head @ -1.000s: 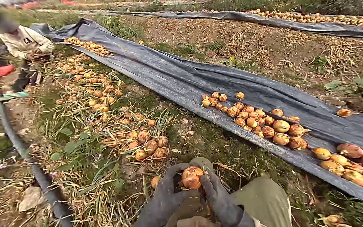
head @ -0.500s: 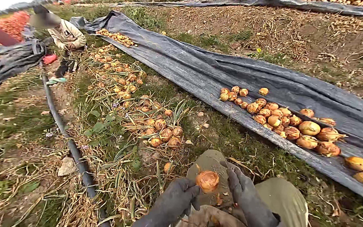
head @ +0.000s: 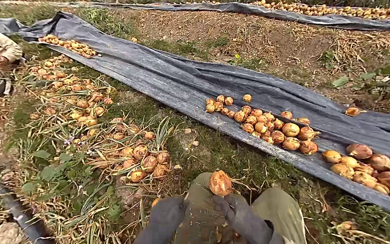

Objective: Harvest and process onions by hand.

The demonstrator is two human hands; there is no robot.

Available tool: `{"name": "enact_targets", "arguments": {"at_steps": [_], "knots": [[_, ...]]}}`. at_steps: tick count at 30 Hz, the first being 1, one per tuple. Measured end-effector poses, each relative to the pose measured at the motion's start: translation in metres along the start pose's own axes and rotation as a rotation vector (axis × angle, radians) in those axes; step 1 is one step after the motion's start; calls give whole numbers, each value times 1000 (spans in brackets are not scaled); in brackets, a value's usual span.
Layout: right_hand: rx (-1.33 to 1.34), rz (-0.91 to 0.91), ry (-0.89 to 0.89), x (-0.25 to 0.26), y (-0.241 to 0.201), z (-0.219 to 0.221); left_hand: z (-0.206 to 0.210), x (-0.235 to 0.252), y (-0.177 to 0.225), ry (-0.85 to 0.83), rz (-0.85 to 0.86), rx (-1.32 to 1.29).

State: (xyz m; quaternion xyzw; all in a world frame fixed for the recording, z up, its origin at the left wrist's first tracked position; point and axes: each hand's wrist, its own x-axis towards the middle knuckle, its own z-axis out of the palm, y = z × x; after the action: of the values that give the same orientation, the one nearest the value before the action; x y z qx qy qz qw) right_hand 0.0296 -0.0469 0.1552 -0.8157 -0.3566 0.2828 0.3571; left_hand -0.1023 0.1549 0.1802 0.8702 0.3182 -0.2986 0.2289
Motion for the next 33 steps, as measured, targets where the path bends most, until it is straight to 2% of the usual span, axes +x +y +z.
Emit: {"name": "enact_targets", "arguments": {"at_steps": [1,2,4,5,7,8,9,10,12,13,15,16,18,19,21,23,26,28,30,31,33], "knots": [[-65,51,-75,21,0,-28,7,26,-34,60,-48,-133],[-105,105,-41,44,1,-50,13,51,-66,103,-79,-324],[-129,177,233,83,9,-78,24,91,-109,245,-230,-630],[-135,208,327,98,11,-92,27,105,-117,309,-365,-671],[-91,247,406,112,15,-110,32,112,-113,245,-621,-575],[-24,261,414,112,21,-109,48,118,-113,244,-700,-484],[94,275,406,108,29,-102,57,116,-118,153,-692,-429],[247,279,375,101,39,-89,62,109,-123,39,-629,-410],[616,298,268,75,51,-57,88,112,-137,49,-511,-324],[742,378,219,58,44,-45,93,115,-136,44,-494,-270],[756,749,99,22,-5,-36,115,135,-147,200,-575,-308],[781,710,76,6,0,-16,122,143,-151,347,-601,-396],[814,511,4,-22,35,34,107,121,-143,503,-444,-643],[727,435,-38,-32,38,45,100,106,-136,583,-315,-776],[462,263,-103,-36,39,48,89,82,-123,721,-67,-919],[199,63,-111,-26,34,42,77,53,-107,778,131,-949],[-7,-82,-96,-8,16,35,52,8,-79,864,451,-959],[-11,-84,-127,1,-1,33,33,-18,-65,861,651,-973],[117,-83,-167,5,-23,32,19,-38,-58,808,770,-879],[240,-94,-171,3,-36,34,14,-48,-55,778,768,-786],[495,-129,-155,-5,-53,44,12,-65,-47,740,640,-516]]}}
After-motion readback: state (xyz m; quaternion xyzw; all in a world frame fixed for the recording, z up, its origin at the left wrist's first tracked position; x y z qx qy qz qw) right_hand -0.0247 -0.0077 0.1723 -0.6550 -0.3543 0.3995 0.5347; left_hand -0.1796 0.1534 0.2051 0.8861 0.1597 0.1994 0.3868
